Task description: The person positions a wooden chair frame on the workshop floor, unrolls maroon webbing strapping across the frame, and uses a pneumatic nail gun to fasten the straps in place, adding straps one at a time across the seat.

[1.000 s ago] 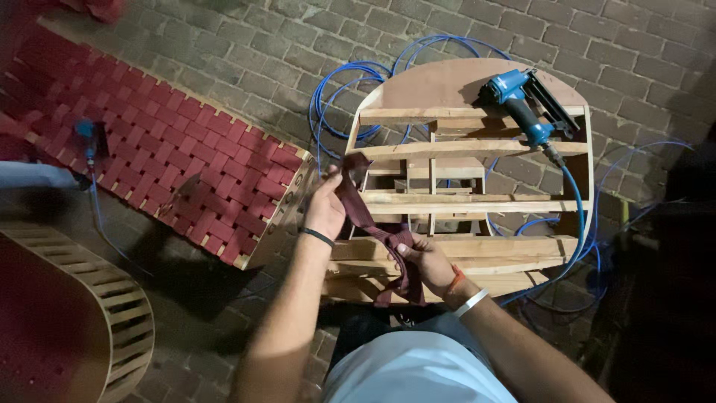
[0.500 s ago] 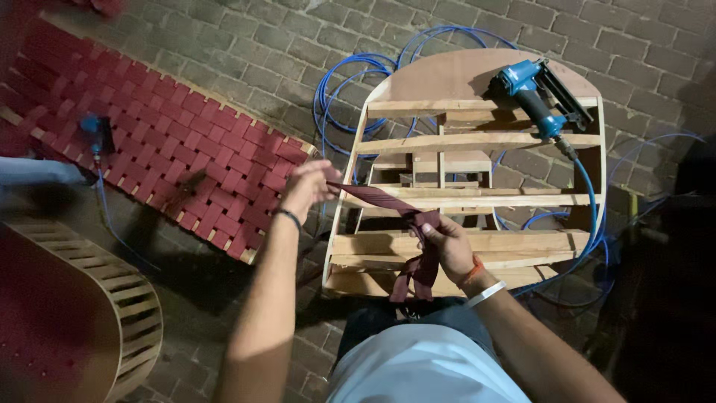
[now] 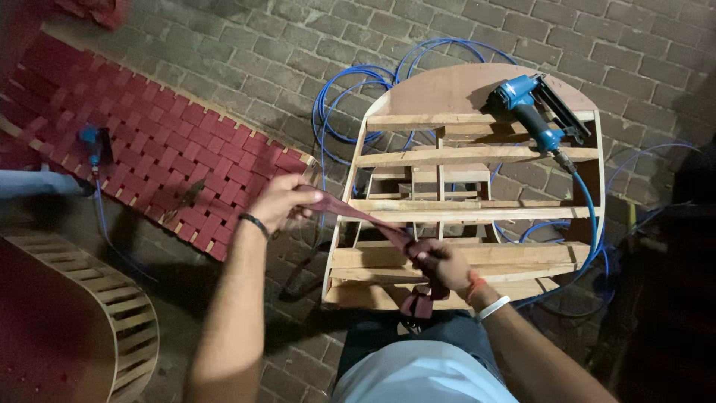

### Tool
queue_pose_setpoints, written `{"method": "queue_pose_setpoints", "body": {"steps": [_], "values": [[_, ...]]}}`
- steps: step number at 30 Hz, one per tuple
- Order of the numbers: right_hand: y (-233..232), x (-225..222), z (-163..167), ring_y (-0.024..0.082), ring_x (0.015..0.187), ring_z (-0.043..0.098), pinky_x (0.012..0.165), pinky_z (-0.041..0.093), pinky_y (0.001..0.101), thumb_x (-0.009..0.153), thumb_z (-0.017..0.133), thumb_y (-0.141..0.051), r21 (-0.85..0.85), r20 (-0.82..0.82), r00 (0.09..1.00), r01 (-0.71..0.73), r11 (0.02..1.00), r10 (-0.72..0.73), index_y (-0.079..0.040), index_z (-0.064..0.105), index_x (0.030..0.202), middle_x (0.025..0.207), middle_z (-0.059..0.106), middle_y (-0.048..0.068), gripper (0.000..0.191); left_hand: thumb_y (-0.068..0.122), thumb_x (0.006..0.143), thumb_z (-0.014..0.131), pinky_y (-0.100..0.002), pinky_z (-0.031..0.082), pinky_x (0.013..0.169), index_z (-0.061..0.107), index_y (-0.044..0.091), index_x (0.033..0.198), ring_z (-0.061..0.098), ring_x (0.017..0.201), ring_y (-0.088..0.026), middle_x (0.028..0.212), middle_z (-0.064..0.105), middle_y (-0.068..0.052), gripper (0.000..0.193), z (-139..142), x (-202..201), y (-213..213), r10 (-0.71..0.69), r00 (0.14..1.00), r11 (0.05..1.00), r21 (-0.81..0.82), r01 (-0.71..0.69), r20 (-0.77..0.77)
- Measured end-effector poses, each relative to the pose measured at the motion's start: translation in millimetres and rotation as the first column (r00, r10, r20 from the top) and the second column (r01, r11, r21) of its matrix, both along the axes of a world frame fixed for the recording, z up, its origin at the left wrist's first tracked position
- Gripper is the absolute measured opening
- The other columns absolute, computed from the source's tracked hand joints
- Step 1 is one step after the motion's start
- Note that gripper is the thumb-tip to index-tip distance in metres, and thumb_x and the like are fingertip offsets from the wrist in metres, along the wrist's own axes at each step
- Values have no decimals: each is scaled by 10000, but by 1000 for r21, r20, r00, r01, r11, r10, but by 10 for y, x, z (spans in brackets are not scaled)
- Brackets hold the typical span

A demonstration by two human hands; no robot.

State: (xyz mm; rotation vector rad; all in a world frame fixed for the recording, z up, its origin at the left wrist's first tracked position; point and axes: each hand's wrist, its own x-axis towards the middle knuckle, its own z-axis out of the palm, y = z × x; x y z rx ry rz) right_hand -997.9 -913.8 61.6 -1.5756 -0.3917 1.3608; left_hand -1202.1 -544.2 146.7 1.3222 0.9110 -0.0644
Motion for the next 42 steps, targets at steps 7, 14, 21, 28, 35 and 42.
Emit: {"method": "queue_pose_setpoints", "body": {"steps": [7, 14, 21, 28, 35, 42], "values": [[236, -111, 317, 241, 1033, 678, 900, 552, 391, 925, 681, -64, 321, 621, 783, -222, 921, -28, -42, 807, 1056, 1146, 752, 116, 182, 140, 971, 729, -234, 434, 522, 659, -26, 1162, 552, 661, -116, 881, 658, -79, 264, -185, 652, -332, 470, 780, 782, -604, -152, 412], [924, 1040, 1075, 164, 795, 662, 737, 571, 335, 955, 735, -199, -10, 429, 807, 453, 891, -406, -48, 737, 1084, 943, 756, 77, 198, -177, 665, 407, -386, 596, 994, 592, -86, 1311, 700, 1031, -262, 1109, 690, -176, 678, 9, 1194, -408, 467, 655, 752, -657, 60, 594], [1898, 1929, 1097, 146, 907, 682, 807, 559, 289, 889, 796, -127, 359, 592, 707, 200, 912, -388, -16, 707, 1155, 1010, 754, 63, 302, 23, 908, 659, -311, 579, 732, 679, 5, 1129, 680, 819, -187, 925, 715, -51, 222, 11, 1933, -365, 296, 917, 955, -112, -275, 267], [1597, 2166, 975, 384, 1114, 628, 965, 516, 482, 888, 814, -266, 88, 961, 246, 173, 981, -130, -37, 705, 1202, 1196, 655, 203, 404, 249, 975, 726, -386, 499, 666, 723, 12, 909, 624, 698, -224, 810, 698, -142, 246, -400, 2280, -199, 152, 983, 843, 505, -183, 103], [1196, 2884, 730, 476, 1151, 551, 955, 487, 523, 774, 904, -382, -324, 941, 179, 247, 913, 286, 33, 480, 1313, 1241, 539, 320, 802, 225, 865, 775, -382, 531, 781, 612, 71, 1072, 701, 821, -234, 865, 740, -85, 305, -641, 2362, -280, 340, 932, 763, 543, -351, 125], [1072, 3065, 597, 488, 873, 736, 748, 597, 574, 940, 705, -350, -629, 723, 532, 241, 740, 441, 37, 395, 1410, 996, 703, 344, 684, 117, 901, 730, -329, 562, 816, 716, 119, 1116, 725, 885, -186, 981, 771, -49, 215, -777, 2401, -298, 262, 920, 759, 527, -382, 290]]}}
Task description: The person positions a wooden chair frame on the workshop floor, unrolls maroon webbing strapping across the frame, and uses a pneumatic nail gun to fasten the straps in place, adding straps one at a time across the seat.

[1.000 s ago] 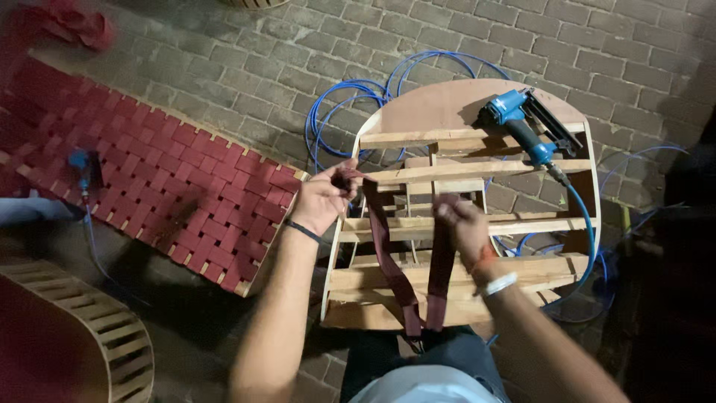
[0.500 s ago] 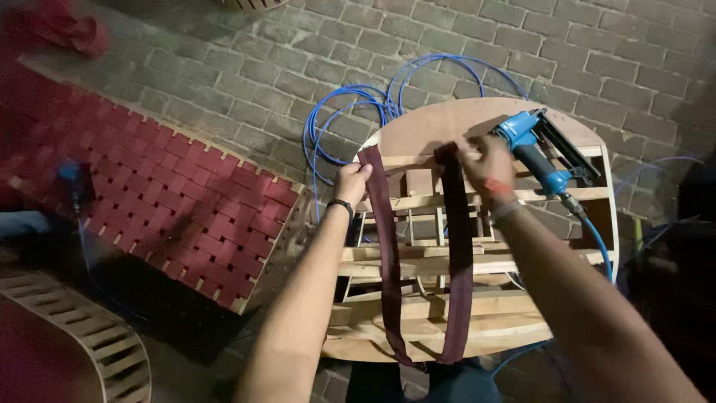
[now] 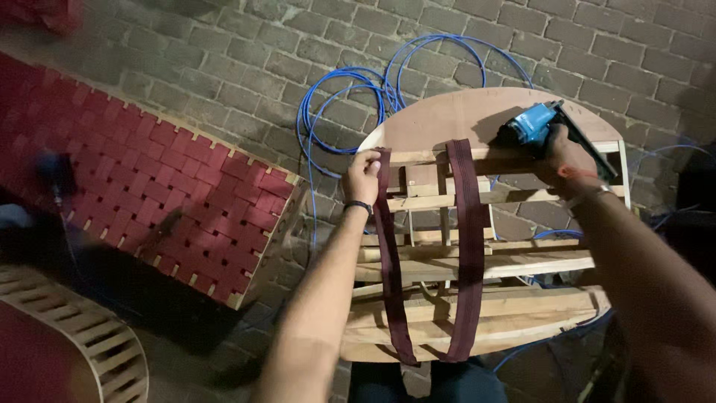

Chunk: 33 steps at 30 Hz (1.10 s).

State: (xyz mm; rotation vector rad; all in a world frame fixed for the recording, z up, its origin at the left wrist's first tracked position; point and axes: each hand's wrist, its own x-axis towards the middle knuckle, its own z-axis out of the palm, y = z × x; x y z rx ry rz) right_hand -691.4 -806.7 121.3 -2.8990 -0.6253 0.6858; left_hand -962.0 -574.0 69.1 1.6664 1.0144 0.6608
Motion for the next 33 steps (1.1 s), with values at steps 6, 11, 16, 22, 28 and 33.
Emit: {"method": "queue_pose_setpoints", "body": {"steps": [6, 11, 16, 22, 28, 33], "values": [[143, -179, 515, 314, 816, 710, 720, 591, 460, 856, 801, -296, 168, -182, 978, -66, 984, 96, -107, 587, 1336, 1002, 733, 188, 559, 106, 909, 711, -335, 565, 786, 728, 138, 1157, 711, 844, -200, 1001, 772, -55, 250, -57, 57, 67, -14, 999, 999, 35, 13, 30], [519, -619, 551, 183, 710, 649, 648, 549, 346, 790, 753, -140, 427, -620, 782, 276, 861, 57, -49, 691, 1216, 932, 721, 107, 440, 157, 871, 755, -356, 559, 760, 717, 161, 1195, 721, 802, -219, 923, 760, -90, 326, 51, 110, 112, -34, 999, 993, 116, 37, -31], [1041, -1025, 268, 191, 703, 639, 663, 544, 353, 791, 780, -173, 355, -685, 728, 360, 863, -22, -11, 663, 1100, 890, 699, 94, 368, 199, 858, 746, -371, 549, 710, 776, 165, 1109, 703, 750, -242, 842, 746, -117, 254, 38, 133, 136, -31, 990, 997, 59, 40, -134], [1401, -1135, -65, 204, 693, 659, 665, 546, 349, 772, 756, -159, 393, -638, 768, 254, 884, 63, 12, 729, 960, 822, 722, 100, 256, 183, 910, 672, -317, 547, 732, 857, 76, 1043, 715, 815, -198, 922, 791, -78, 252, -16, 209, 220, 344, 831, 827, -560, -48, 437], [1498, -1206, -105, 196, 695, 663, 675, 545, 347, 771, 760, -155, 376, -636, 770, 246, 893, 55, 9, 740, 971, 828, 727, 94, 259, 165, 841, 770, -331, 570, 761, 815, 138, 1064, 721, 834, -186, 950, 791, -107, 229, 70, 77, 275, 77, 995, 996, 44, -75, -57], [1569, -1269, -64, 205, 652, 642, 633, 529, 346, 771, 758, -155, 376, -671, 738, 254, 891, 73, 9, 731, 968, 778, 712, 86, 258, 165, 832, 745, -334, 596, 824, 792, 141, 1069, 771, 929, -203, 1022, 806, -94, 243, 150, 34, 289, 33, 983, 999, -33, -28, 179]]}}
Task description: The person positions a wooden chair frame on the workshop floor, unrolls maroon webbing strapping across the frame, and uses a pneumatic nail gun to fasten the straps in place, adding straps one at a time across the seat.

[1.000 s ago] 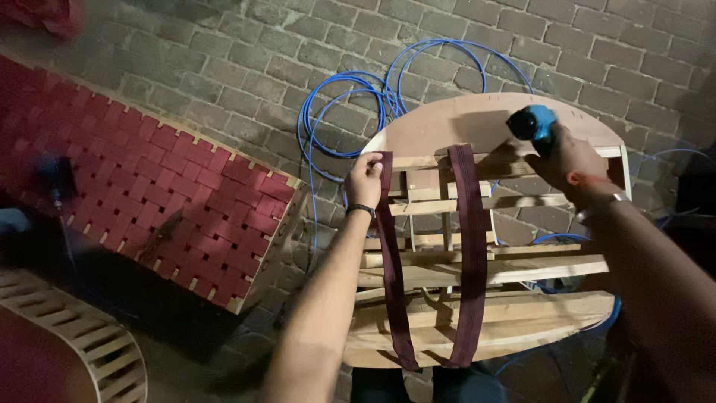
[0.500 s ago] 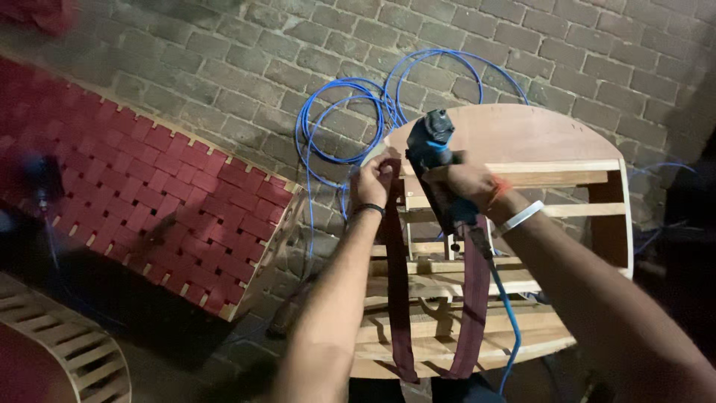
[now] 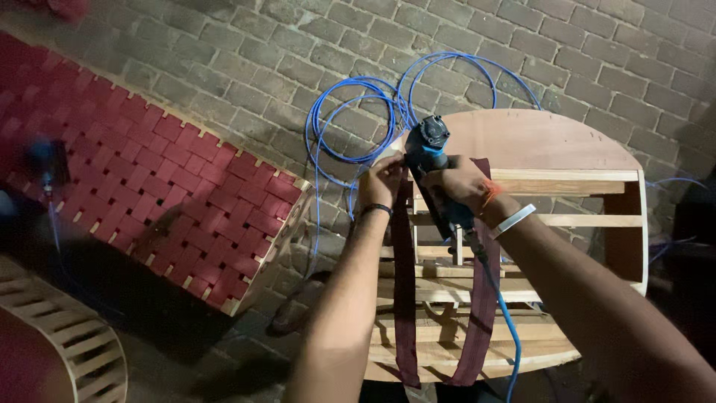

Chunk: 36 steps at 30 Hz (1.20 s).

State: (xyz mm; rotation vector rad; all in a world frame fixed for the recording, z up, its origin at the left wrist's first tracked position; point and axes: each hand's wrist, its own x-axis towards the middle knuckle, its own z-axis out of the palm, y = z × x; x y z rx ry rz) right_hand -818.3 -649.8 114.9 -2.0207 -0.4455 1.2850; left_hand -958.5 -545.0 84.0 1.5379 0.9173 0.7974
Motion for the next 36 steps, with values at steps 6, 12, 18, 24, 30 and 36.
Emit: {"method": "queue_pose_setpoints", "body": {"steps": [6, 12, 18, 24, 30, 36], "values": [[154, -139, -10, 165, 650, 626, 613, 531, 341, 774, 768, -168, -20, 177, 981, -76, 997, 78, 34, 752, 886, 748, 705, 67, 232, 331, 882, 767, -404, 563, 782, 728, 100, 1172, 715, 973, -327, 1063, 768, -160, 373, -77, -25, 41, -31, 931, 984, 155, 93, -364], [190, -194, 73, 162, 657, 636, 617, 538, 340, 767, 777, -184, 29, 137, 989, -56, 998, 52, 24, 748, 890, 764, 713, 71, 244, 364, 817, 704, -447, 588, 757, 672, 71, 1194, 729, 923, -302, 1090, 770, -71, 479, -148, -275, -27, 274, 958, 700, -701, -135, 89], [321, -329, 237, 202, 634, 609, 593, 510, 377, 776, 768, -167, 28, 97, 994, -56, 998, 53, 35, 728, 897, 763, 679, 102, 239, 322, 749, 888, -443, 571, 803, 644, 98, 1127, 718, 938, -329, 1034, 751, -155, 502, -158, -478, -71, 48, 932, 999, -1, -52, -359], [439, -499, 302, 172, 652, 655, 631, 548, 338, 755, 802, -181, -31, 199, 974, -100, 995, 104, -31, 743, 918, 757, 721, 47, 230, 291, 744, 829, -444, 579, 761, 624, 84, 1018, 728, 884, -344, 962, 744, -152, 400, -73, -482, -41, 66, 950, 997, -11, -72, -306], [293, -391, 208, 169, 669, 612, 607, 507, 345, 823, 807, -202, 53, 140, 985, -111, 992, 103, 53, 743, 962, 801, 701, 67, 297, 235, 800, 842, -395, 543, 729, 641, 77, 959, 689, 797, -251, 867, 735, -99, 301, -56, -561, -104, 27, 947, 1000, 11, -24, -319], [-518, 420, 540, 174, 668, 634, 589, 522, 364, 933, 704, -185, -2, 381, 922, 75, 997, -69, -43, 688, 1256, 862, 711, 92, 354, 206, 796, 862, -359, 557, 725, 652, 64, 878, 695, 756, -196, 806, 724, -70, 266, -127, -602, -129, 44, 981, 997, 66, -32, -190]]}}
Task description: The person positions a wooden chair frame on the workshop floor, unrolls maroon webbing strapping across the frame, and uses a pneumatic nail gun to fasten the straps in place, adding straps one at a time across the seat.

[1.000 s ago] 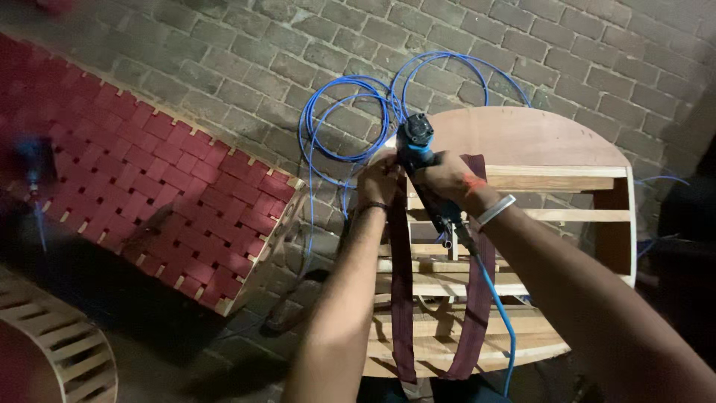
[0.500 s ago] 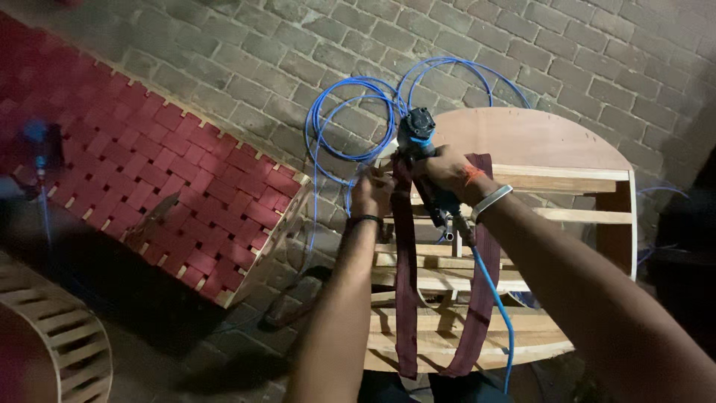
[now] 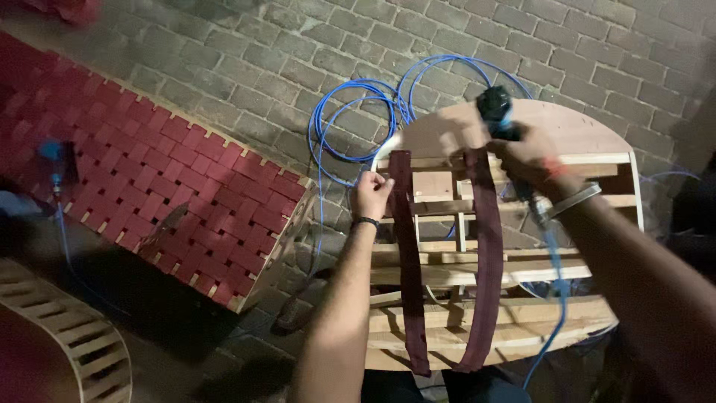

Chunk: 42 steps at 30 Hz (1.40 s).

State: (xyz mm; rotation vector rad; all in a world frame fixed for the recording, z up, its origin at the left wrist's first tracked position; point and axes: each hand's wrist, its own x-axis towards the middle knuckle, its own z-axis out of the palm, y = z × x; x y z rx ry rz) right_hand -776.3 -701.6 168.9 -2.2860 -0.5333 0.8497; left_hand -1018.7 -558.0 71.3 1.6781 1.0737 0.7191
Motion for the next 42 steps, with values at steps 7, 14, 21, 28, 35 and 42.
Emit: {"method": "queue_pose_setpoints", "body": {"steps": [7, 14, 21, 28, 35, 42], "values": [[-642, 540, -313, 495, 951, 682, 820, 546, 552, 889, 728, -214, -314, 600, 711, -213, 925, 367, -69, 410, 1611, 1081, 674, 349, 803, 148, 885, 772, -363, 577, 747, 632, 96, 1025, 705, 820, -214, 918, 730, -60, 204, 55, 173, -240, 123, 991, 991, 56, -125, 44], [-910, 462, -621, 459, 1126, 648, 920, 536, 532, 933, 699, -218, -255, 594, 765, -118, 960, 251, -242, 445, 1637, 1265, 648, 253, 749, 362, 937, 689, -374, 575, 849, 662, 126, 1182, 711, 991, -222, 1107, 747, -56, 342, 201, 1156, -845, -77, 997, 983, -172, 70, -32], [-961, 543, -600, 468, 1077, 628, 891, 529, 532, 768, 810, -176, -44, 659, 727, -220, 975, 194, -129, 482, 1524, 1225, 622, 273, 825, 184, 858, 759, -361, 569, 963, 726, 96, 1234, 720, 1129, -235, 1207, 769, -114, 388, 129, 1511, -795, -184, 979, 943, -263, 202, 92], [-582, -296, -734, 261, 960, 735, 817, 573, 350, 881, 820, -218, 388, 210, 977, -47, 921, -38, -32, 587, 1224, 1043, 728, 136, 455, -107, 835, 641, -343, 475, 1107, 675, 55, 1257, 629, 1295, -204, 1328, 694, -102, 453, -56, 1026, -784, -288, 834, 842, -291, 454, 470], [-231, -432, -916, 168, 916, 700, 779, 591, 332, 991, 675, -34, 567, -493, 868, 374, 734, -61, 0, 669, 1101, 1024, 723, 84, 115, 36, 900, 734, -309, 534, 909, 724, 98, 1223, 679, 1064, -185, 1154, 756, -56, 330, -29, 744, -645, -318, 933, 913, -209, 349, 171], [-203, -523, -622, 141, 908, 727, 779, 607, 307, 895, 674, 6, 456, -491, 867, 338, 823, -84, -49, 697, 1142, 1031, 755, 46, 253, 89, 894, 720, -277, 568, 836, 737, 118, 1219, 709, 958, -131, 1110, 773, -31, 327, -69, 899, -554, -305, 915, 899, -239, 368, 264]]}}
